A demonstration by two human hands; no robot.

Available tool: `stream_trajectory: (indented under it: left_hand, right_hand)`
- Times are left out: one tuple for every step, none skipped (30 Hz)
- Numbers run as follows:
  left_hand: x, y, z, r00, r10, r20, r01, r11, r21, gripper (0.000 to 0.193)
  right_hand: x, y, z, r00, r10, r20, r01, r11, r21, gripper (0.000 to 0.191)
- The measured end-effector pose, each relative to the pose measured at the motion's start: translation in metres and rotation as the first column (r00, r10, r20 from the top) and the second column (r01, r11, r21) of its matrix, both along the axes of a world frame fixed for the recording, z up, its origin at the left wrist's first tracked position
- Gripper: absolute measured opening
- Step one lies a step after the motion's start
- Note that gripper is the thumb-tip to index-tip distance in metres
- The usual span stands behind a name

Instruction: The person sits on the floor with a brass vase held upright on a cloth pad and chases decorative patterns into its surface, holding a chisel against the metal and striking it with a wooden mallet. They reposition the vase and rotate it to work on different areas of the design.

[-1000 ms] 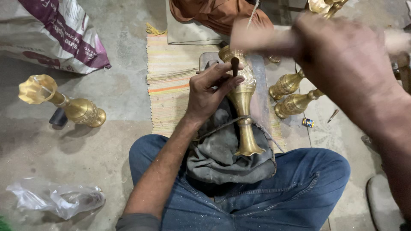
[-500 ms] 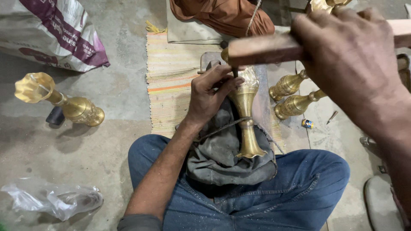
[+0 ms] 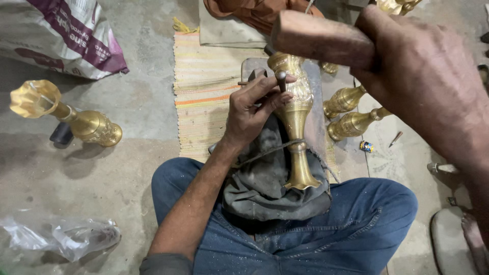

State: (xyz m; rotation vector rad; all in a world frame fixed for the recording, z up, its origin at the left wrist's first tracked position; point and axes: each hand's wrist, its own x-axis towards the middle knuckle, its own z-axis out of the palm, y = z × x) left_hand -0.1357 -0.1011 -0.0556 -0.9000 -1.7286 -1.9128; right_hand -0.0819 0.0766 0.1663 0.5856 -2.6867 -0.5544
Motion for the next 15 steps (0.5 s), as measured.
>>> stream_trajectory:
  left_hand:
    - [-0.001, 0.0, -0.001, 1.0, 0.015, -0.003, -0.015, 1.0, -0.003, 0.028]
    - [-0.003, 0.001, -0.002, 1.0, 0.029, -0.012, -0.029, 1.0, -0.007, 0.027]
    - [-0.004, 0.002, -0.003, 1.0, 0.019, -0.005, -0.019, 1.0, 0.001, 0.028]
    - [-0.004, 0.002, -0.005, 1.0, 0.012, 0.004, -0.012, 1.0, 0.01, 0.028]
    - [-0.004, 0.003, -0.006, 1.0, 0.008, 0.01, -0.008, 1.0, 0.018, 0.028]
    - [-0.003, 0.003, -0.008, 0.999, 0.025, 0.023, -0.025, 1.0, 0.016, 0.027]
    - [-0.004, 0.003, -0.009, 0.999, 0.039, 0.03, -0.039, 0.999, 0.014, 0.027]
    - [-0.007, 0.003, -0.01, 0.998, 0.052, 0.031, -0.052, 0.999, 0.014, 0.026]
    - [-0.009, 0.003, -0.011, 0.999, 0.025, 0.033, -0.026, 0.999, 0.025, 0.026]
    - [-0.01, 0.003, -0.012, 0.999, -0.002, 0.041, 0.0, 0.999, 0.035, 0.027]
    - [-0.011, 0.003, -0.014, 0.998, -0.029, 0.049, 0.027, 0.999, 0.044, 0.027]
    - [-0.012, 0.003, -0.015, 0.999, -0.012, 0.036, 0.011, 0.999, 0.034, 0.025]
    - [-0.015, 0.002, -0.017, 1.0, 0.004, 0.018, -0.004, 1.0, 0.023, 0.023]
    - [-0.016, 0.002, -0.018, 1.0, 0.018, 0.0, -0.018, 1.0, 0.011, 0.021]
    - [-0.017, 0.002, -0.02, 1.0, 0.013, 0.011, -0.013, 1.0, 0.016, 0.023]
  right_hand:
    - [0.001, -0.002, -0.003, 0.995, 0.034, -0.095, -0.02, 0.988, 0.152, 0.021]
    - [0.0, -0.003, -0.004, 0.979, 0.082, -0.188, -0.022, 0.953, 0.301, 0.019]
    - [-0.001, -0.004, -0.004, 0.992, 0.037, -0.124, -0.016, 0.986, 0.166, 0.021]
    - [-0.002, -0.004, -0.003, 0.999, 0.004, -0.053, -0.002, 1.0, 0.029, 0.022]
    - [-0.002, -0.004, -0.003, 0.999, 0.006, -0.053, -0.004, 0.999, 0.039, 0.022]
    - [-0.004, -0.005, -0.003, 0.999, 0.009, -0.054, -0.006, 0.999, 0.048, 0.021]
    - [-0.003, -0.006, -0.004, 0.991, 0.044, -0.128, -0.017, 0.979, 0.205, 0.019]
    - [-0.005, -0.006, -0.004, 0.989, 0.049, -0.139, -0.018, 0.976, 0.218, 0.019]
    - [-0.006, -0.006, -0.004, 0.987, 0.055, -0.151, -0.019, 0.973, 0.232, 0.019]
    - [-0.008, -0.006, -0.003, 0.996, 0.027, -0.091, -0.018, 0.995, 0.101, 0.02]
    - [-0.011, -0.006, -0.005, 0.996, 0.035, -0.085, -0.028, 0.996, 0.087, 0.02]
    - [-0.014, -0.007, -0.007, 0.996, 0.044, -0.079, -0.038, 0.997, 0.073, 0.021]
    - [-0.017, -0.008, -0.009, 0.987, 0.085, -0.134, -0.06, 0.982, 0.177, 0.021]
    - [-0.019, -0.007, -0.011, 0.986, 0.099, -0.135, -0.075, 0.982, 0.173, 0.022]
    - [-0.022, -0.007, -0.012, 0.984, 0.112, -0.136, -0.089, 0.982, 0.168, 0.023]
